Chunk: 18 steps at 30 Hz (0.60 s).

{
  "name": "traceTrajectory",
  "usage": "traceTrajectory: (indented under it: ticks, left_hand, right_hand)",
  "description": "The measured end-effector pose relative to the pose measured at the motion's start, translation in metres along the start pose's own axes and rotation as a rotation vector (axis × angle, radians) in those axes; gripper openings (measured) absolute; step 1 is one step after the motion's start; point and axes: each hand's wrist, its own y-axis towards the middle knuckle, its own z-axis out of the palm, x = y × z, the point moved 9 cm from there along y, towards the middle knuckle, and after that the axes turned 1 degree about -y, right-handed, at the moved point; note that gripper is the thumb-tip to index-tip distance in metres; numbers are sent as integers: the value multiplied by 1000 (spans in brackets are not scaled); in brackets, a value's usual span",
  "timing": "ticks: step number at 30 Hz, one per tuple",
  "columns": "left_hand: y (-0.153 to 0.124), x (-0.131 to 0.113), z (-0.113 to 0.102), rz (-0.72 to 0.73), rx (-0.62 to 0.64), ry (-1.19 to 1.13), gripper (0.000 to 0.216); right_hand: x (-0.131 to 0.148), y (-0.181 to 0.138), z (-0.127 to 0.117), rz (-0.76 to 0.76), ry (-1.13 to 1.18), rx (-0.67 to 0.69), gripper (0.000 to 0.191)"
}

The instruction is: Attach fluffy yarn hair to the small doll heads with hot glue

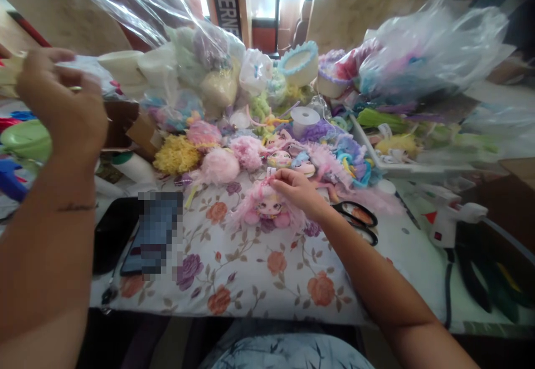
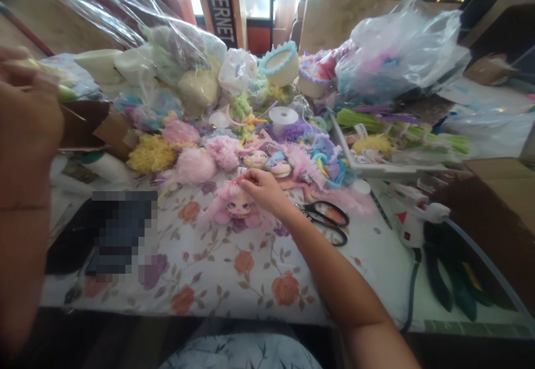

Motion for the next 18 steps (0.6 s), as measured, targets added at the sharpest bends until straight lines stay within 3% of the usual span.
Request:
traceTrajectory:
  ticks: [2, 6, 11, 14, 18]
  left_hand:
    - [-32, -38, 12, 112, 70, -93, 36]
    - [-121, -83, 84, 72, 678, -422, 34]
    - [-205, -95, 140, -135, 1159, -695, 59]
    - [-228, -93, 149, -201, 1322, -684, 80]
    - [-236, -91, 144, -237, 1340, -667, 81]
  right_hand:
    - [0, 0, -1, 0, 0, 9, 20]
    - [3, 0, -5, -4, 46, -8, 19]
    - [-5, -4, -11, 121, 95, -81, 26]
    - [-10, -3, -12, 140, 143, -83, 33]
    - [-11, 0, -8, 83, 161, 18, 55]
